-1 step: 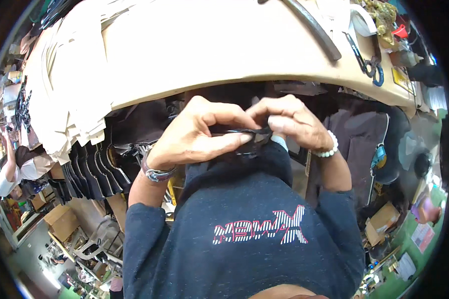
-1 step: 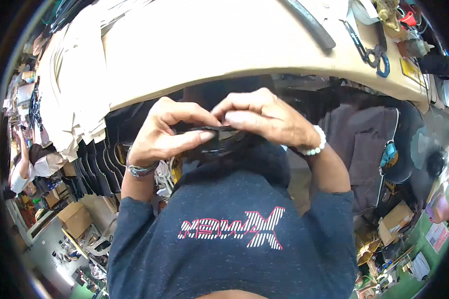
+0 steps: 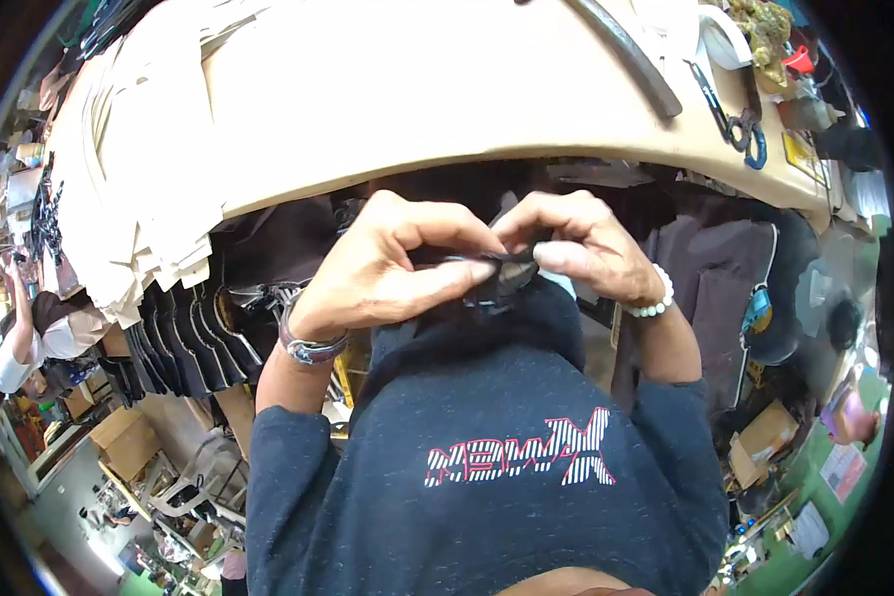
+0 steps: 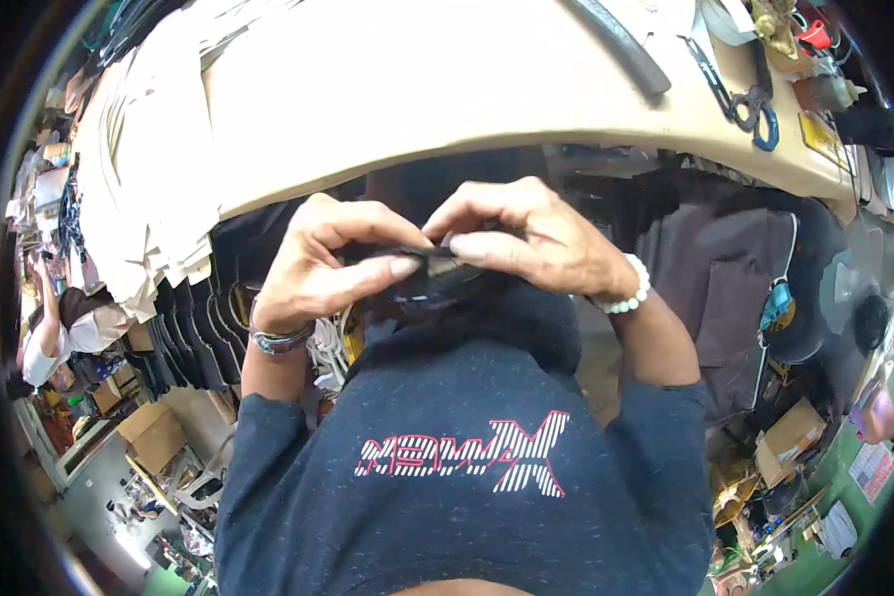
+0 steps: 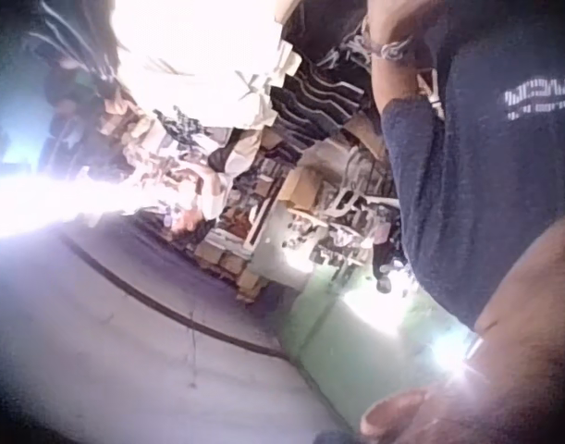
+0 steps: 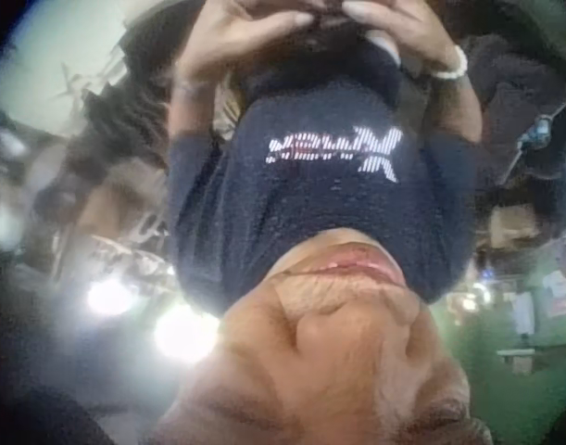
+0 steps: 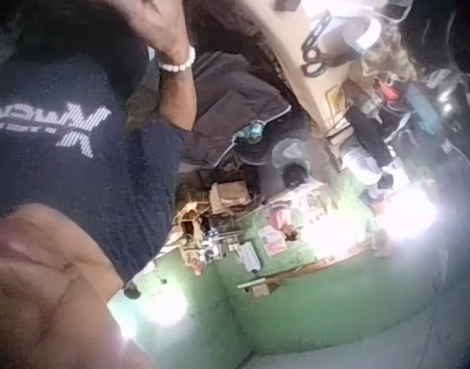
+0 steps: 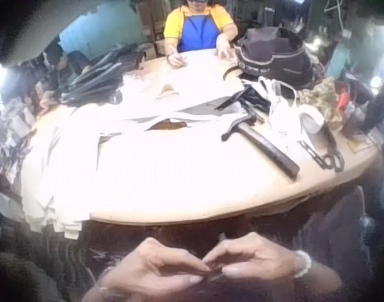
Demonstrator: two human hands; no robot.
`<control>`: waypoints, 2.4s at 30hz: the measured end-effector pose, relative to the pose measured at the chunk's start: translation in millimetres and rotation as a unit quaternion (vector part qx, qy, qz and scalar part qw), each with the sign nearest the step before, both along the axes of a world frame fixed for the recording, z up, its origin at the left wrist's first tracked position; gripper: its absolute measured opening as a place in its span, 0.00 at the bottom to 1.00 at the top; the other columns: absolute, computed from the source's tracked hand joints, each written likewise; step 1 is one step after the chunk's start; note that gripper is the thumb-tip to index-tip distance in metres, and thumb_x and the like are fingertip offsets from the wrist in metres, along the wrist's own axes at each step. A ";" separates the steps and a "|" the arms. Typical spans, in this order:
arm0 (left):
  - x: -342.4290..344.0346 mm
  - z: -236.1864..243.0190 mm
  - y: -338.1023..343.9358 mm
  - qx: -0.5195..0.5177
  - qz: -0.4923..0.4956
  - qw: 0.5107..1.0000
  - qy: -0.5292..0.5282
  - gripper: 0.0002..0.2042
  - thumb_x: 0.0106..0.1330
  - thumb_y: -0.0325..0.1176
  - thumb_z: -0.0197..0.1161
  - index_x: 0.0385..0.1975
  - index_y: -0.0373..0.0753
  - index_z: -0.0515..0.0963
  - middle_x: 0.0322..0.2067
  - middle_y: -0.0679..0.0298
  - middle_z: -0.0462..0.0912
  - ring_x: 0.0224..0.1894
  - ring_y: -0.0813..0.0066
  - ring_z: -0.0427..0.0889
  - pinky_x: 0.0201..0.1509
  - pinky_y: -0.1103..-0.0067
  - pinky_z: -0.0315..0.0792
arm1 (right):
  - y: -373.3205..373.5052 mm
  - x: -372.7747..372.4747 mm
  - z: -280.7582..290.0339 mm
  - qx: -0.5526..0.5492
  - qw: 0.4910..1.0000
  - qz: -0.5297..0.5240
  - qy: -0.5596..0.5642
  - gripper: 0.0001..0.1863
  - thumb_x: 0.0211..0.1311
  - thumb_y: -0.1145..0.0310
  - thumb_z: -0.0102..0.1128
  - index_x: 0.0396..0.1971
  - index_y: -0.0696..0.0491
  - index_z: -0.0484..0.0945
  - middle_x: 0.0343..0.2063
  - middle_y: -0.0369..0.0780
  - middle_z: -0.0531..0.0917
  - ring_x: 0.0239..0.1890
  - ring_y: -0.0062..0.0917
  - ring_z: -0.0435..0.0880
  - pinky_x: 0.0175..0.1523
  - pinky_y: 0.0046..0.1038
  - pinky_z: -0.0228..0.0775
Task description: The person works on a dark shoe, repeatedly folding and pressing the upper material against the sole. They use a hammer to tap the shoe's edge and later apply glue from a bottle along the sole's perimeter.
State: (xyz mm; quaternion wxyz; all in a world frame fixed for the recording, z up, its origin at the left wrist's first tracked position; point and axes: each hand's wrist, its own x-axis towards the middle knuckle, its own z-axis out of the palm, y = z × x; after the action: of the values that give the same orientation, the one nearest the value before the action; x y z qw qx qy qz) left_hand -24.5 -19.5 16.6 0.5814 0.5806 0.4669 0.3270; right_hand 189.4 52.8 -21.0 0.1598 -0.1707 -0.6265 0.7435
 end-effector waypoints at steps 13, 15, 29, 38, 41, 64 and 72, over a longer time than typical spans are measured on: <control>9.1 -19.1 -22.2 -0.007 0.088 0.994 0.071 0.03 0.56 0.22 0.61 0.30 0.31 0.79 0.24 0.65 0.82 0.28 0.86 0.77 0.33 0.88 0.71 | -25.7 -6.2 -4.1 0.534 0.834 -0.136 -0.036 0.12 0.45 0.69 0.64 0.33 0.53 0.78 0.20 0.38 0.75 0.20 0.26 0.77 0.24 0.23 0.69; 9.0 -17.2 -21.4 -0.006 0.074 0.991 0.111 0.04 0.57 0.22 0.61 0.31 0.31 0.79 0.24 0.65 0.82 0.27 0.86 0.79 0.32 0.88 0.72 | -30.6 -6.6 -12.0 0.602 0.780 -0.161 -0.046 0.10 0.48 0.71 0.61 0.32 0.54 0.78 0.20 0.38 0.75 0.19 0.25 0.77 0.24 0.23 0.69; -0.6 -30.1 -27.4 0.332 0.022 0.921 0.202 0.10 0.46 0.23 0.67 0.31 0.41 0.82 0.25 0.64 0.83 0.22 0.75 0.81 0.23 0.83 0.71 | -21.7 8.1 -0.2 0.010 0.995 -0.056 -0.084 0.11 0.58 0.66 0.59 0.31 0.61 0.81 0.21 0.38 0.81 0.25 0.16 0.75 0.33 0.21 0.67; -3.3 -31.8 -25.9 0.419 -0.019 0.884 0.206 0.12 0.46 0.26 0.69 0.32 0.45 0.82 0.25 0.67 0.82 0.20 0.82 0.78 0.17 0.86 0.65 | -23.3 7.8 -1.7 -0.103 0.990 -0.011 -0.098 0.13 0.58 0.64 0.61 0.29 0.59 0.83 0.20 0.31 0.80 0.25 0.09 0.71 0.32 0.18 0.65; -2.5 -33.3 -27.4 0.412 -0.013 0.894 0.178 0.12 0.47 0.26 0.68 0.32 0.46 0.82 0.25 0.67 0.83 0.19 0.83 0.78 0.17 0.87 0.65 | -28.9 6.3 -0.5 -0.077 0.995 -0.026 -0.058 0.10 0.56 0.67 0.61 0.26 0.60 0.81 0.18 0.33 0.78 0.23 0.12 0.71 0.31 0.19 0.64; -23.3 -23.7 -9.0 -0.238 -0.110 0.964 -0.048 0.11 0.57 0.33 0.65 0.30 0.29 0.82 0.26 0.56 0.83 0.27 0.76 0.80 0.32 0.81 0.73 | -35.1 16.8 2.5 0.394 0.916 -0.078 0.019 0.06 0.48 0.71 0.62 0.20 0.55 0.74 0.18 0.36 0.69 0.22 0.26 0.71 0.34 0.27 0.62; -13.5 -27.7 -15.6 -0.291 -0.074 0.946 -0.122 0.10 0.56 0.31 0.66 0.31 0.30 0.82 0.24 0.59 0.83 0.25 0.81 0.78 0.31 0.84 0.72 | -35.4 19.8 1.5 0.383 0.921 -0.076 0.008 0.05 0.47 0.71 0.63 0.21 0.55 0.76 0.18 0.35 0.71 0.22 0.25 0.73 0.34 0.28 0.63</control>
State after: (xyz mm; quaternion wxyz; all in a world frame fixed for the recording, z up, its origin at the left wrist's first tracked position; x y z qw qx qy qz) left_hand -38.0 -35.1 -11.1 0.7999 0.3749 0.4233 0.2013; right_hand 209.2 17.4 -19.5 0.2738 -0.1372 -0.8471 0.4343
